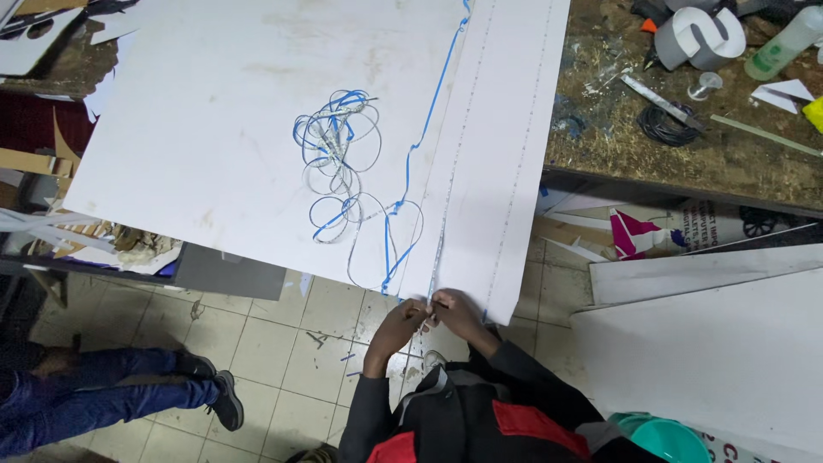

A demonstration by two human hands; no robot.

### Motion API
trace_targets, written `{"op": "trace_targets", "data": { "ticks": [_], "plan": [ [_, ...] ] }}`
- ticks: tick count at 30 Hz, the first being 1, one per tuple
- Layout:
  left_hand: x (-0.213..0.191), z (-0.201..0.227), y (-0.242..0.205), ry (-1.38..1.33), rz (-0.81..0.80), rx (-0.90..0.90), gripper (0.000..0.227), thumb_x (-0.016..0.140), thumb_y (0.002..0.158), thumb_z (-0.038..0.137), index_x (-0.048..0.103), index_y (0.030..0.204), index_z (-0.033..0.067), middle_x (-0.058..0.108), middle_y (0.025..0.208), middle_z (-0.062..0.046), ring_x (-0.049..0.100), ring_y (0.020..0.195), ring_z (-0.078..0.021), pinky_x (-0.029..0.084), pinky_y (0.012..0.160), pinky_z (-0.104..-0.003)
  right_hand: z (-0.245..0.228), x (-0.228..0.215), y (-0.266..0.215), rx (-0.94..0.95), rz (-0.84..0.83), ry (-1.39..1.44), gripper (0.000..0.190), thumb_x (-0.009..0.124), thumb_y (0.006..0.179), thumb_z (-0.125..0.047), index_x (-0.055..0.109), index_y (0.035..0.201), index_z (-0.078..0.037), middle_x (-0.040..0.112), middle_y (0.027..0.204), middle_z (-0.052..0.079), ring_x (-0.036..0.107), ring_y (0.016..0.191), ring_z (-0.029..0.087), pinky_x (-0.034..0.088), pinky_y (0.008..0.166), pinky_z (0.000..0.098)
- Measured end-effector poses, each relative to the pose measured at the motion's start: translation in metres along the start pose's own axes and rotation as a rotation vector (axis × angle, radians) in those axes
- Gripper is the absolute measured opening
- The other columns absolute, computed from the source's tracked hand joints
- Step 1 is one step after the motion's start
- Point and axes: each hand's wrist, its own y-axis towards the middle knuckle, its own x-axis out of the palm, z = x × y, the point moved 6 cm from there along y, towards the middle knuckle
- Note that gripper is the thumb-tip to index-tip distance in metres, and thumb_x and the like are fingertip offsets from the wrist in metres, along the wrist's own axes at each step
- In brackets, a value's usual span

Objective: The person uses a metal tape measure to measure a large white sheet on a workbench. They extend the tape along the sheet's length and width, adjusting its position multiple times to take different measurements.

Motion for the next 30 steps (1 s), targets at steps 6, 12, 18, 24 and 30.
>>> {"op": "trace_targets", "data": {
  "ticks": [6,12,18,24,30],
  "plan": [
    [-0.003,0.012,0.031,0.097,0.12,-0.03,0.082,0.06,0.114,0.075,0.079,0.13,-0.0034,0.079,0.093,-0.031,0.08,0.087,-0.0444,0.058,0.083,-0.062,0.0,0.012,-0.006,-0.043,-0.236,-0.151,0.045,0.054,0.118,-0.032,0.071,0.142,0.002,0.079,0.118,0.024,0.081,0.099,0.026,0.061,0.085,0.0389],
    [-0.006,0.008,0.028,-0.007,0.194,0.032,0.054,0.061,0.119,0.043,0.081,0.081,0.0108,0.074,0.06,-0.011,0.07,0.055,-0.0222,0.055,0.063,-0.04,-0.017,0.001,-0.024,-0.207,-0.273,-0.187,0.018,0.065,0.111,-0.014,0.08,0.118,-0.007,0.084,0.105,0.02,0.084,0.086,0.026,0.064,0.087,0.0421],
    [-0.002,-0.001,0.008,-0.09,0.168,-0.027,0.043,0.062,0.119,0.031,0.081,0.094,0.0011,0.08,0.071,-0.016,0.075,0.063,-0.0226,0.058,0.077,-0.04,-0.027,-0.047,0.014,-0.063,-0.097,-0.265,0.027,0.056,0.117,-0.018,0.082,0.114,-0.01,0.085,0.102,0.014,0.084,0.092,0.028,0.061,0.088,0.042],
    [0.003,0.003,0.001,-0.197,0.131,-0.048,0.043,0.063,0.12,0.034,0.08,0.119,-0.0056,0.082,0.081,-0.019,0.08,0.072,-0.022,0.061,0.082,-0.037,-0.143,-0.129,0.084,-0.282,0.336,-0.512,0.039,0.057,0.122,-0.038,0.074,0.147,-0.014,0.074,0.147,0.021,0.066,0.144,0.041,0.045,0.125,0.0529],
    [0.01,0.017,-0.012,-0.289,0.105,0.053,0.04,0.045,0.125,0.031,0.069,0.113,0.0017,0.079,0.084,-0.019,0.076,0.075,-0.0222,0.061,0.081,-0.038,-0.217,-0.152,0.169,-0.321,0.306,-0.824,0.061,0.035,0.128,-0.045,0.043,0.179,-0.013,0.034,0.189,0.012,0.026,0.175,0.034,0.017,0.144,0.056]
  ]
}}
